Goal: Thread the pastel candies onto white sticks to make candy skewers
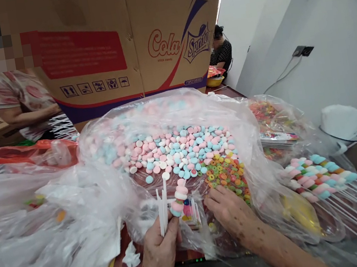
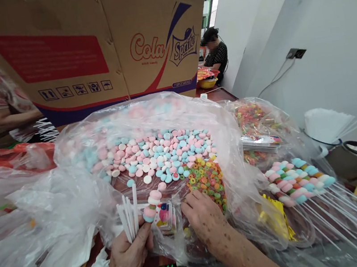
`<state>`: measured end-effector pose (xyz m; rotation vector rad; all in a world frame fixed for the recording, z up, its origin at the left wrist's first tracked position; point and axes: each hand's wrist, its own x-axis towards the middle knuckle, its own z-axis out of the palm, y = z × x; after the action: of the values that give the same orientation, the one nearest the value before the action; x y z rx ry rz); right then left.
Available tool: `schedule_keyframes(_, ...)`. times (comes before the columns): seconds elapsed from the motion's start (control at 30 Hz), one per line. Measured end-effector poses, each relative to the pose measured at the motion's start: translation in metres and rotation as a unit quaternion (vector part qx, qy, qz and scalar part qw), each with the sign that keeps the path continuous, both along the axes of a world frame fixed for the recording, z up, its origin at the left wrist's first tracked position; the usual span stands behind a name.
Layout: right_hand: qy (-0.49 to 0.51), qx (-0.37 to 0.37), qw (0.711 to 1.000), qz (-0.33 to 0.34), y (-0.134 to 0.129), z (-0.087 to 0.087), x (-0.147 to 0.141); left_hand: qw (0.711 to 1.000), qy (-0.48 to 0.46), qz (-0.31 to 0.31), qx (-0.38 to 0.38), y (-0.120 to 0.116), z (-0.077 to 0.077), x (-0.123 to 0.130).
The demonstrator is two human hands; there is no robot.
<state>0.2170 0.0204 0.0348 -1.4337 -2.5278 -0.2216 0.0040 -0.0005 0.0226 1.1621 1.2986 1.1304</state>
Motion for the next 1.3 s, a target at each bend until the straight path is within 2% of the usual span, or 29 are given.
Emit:
schedule_keyframes(0.1, 0.044, -0.008, 0.999, -0.008, -0.003, 0.001, 0.0, 1.0, 0.011, -0.016, 0.018, 0.0, -0.001, 0.0)
schedule_keyframes(0.17, 0.118, -0.047, 0.992, -0.022, -0.003, 0.007, 0.0, 0.999, 0.017, -0.02, 0.027, 0.001, -0.002, 0.001)
schedule_keyframes(0.23, 0.24, -0.113, 0.962, -0.06, 0.0, 0.016, -0.002, 0.998, 0.036, -0.036, 0.027, 0.0, -0.003, 0.0)
schedule_keyframes(0.3, 0.394, -0.19, 0.894, -0.103, 0.006, 0.023, -0.004, 0.996, 0.063, -0.056, 0.029, -0.001, -0.002, -0.001)
schedule_keyframes(0.37, 0.539, -0.247, 0.796, -0.119, 0.013, 0.029, -0.008, 0.993, 0.084, -0.071, 0.036, -0.002, 0.0, -0.002)
schedule_keyframes(0.43, 0.637, -0.281, 0.709, -0.112, 0.02, 0.033, -0.011, 0.991, 0.095, -0.083, 0.037, -0.002, 0.003, -0.003)
schedule_keyframes(0.47, 0.667, -0.292, 0.677, -0.108, 0.022, 0.035, -0.013, 0.99, 0.099, -0.091, 0.034, -0.002, 0.005, -0.003)
schedule_keyframes(0.53, 0.701, -0.312, 0.633, -0.105, 0.025, 0.036, -0.016, 0.988, 0.105, -0.106, 0.028, -0.002, 0.009, -0.002)
schedule_keyframes(0.63, 0.723, -0.323, 0.602, -0.097, 0.025, 0.036, -0.019, 0.986, 0.107, -0.124, 0.027, -0.001, 0.014, 0.0)
schedule_keyframes(0.73, 0.724, -0.318, 0.606, -0.086, 0.025, 0.033, -0.018, 0.985, 0.113, -0.126, 0.027, -0.001, 0.015, 0.001)
schedule_keyframes(0.8, 0.709, -0.308, 0.629, -0.079, 0.026, 0.029, -0.016, 0.984, 0.123, -0.123, 0.028, -0.001, 0.015, 0.001)
schedule_keyframes(0.87, 0.68, -0.276, 0.676, -0.067, 0.027, 0.026, -0.015, 0.983, 0.133, -0.119, 0.034, -0.001, 0.014, 0.001)
schedule_keyframes(1.0, 0.574, -0.159, 0.803, -0.016, 0.022, 0.023, -0.013, 0.983, 0.137, -0.116, 0.034, -0.001, 0.012, 0.001)
schedule_keyframes(1.07, 0.524, -0.122, 0.843, 0.002, 0.018, 0.024, -0.013, 0.984, 0.135, -0.113, 0.026, -0.001, 0.012, 0.001)
schedule_keyframes(1.17, 0.485, -0.086, 0.87, 0.017, 0.014, 0.025, -0.013, 0.985, 0.132, -0.11, 0.023, -0.001, 0.013, 0.001)
schedule_keyframes(1.3, 0.478, -0.047, 0.877, 0.011, 0.013, 0.024, -0.014, 0.986, 0.128, -0.105, 0.03, -0.002, 0.015, 0.001)
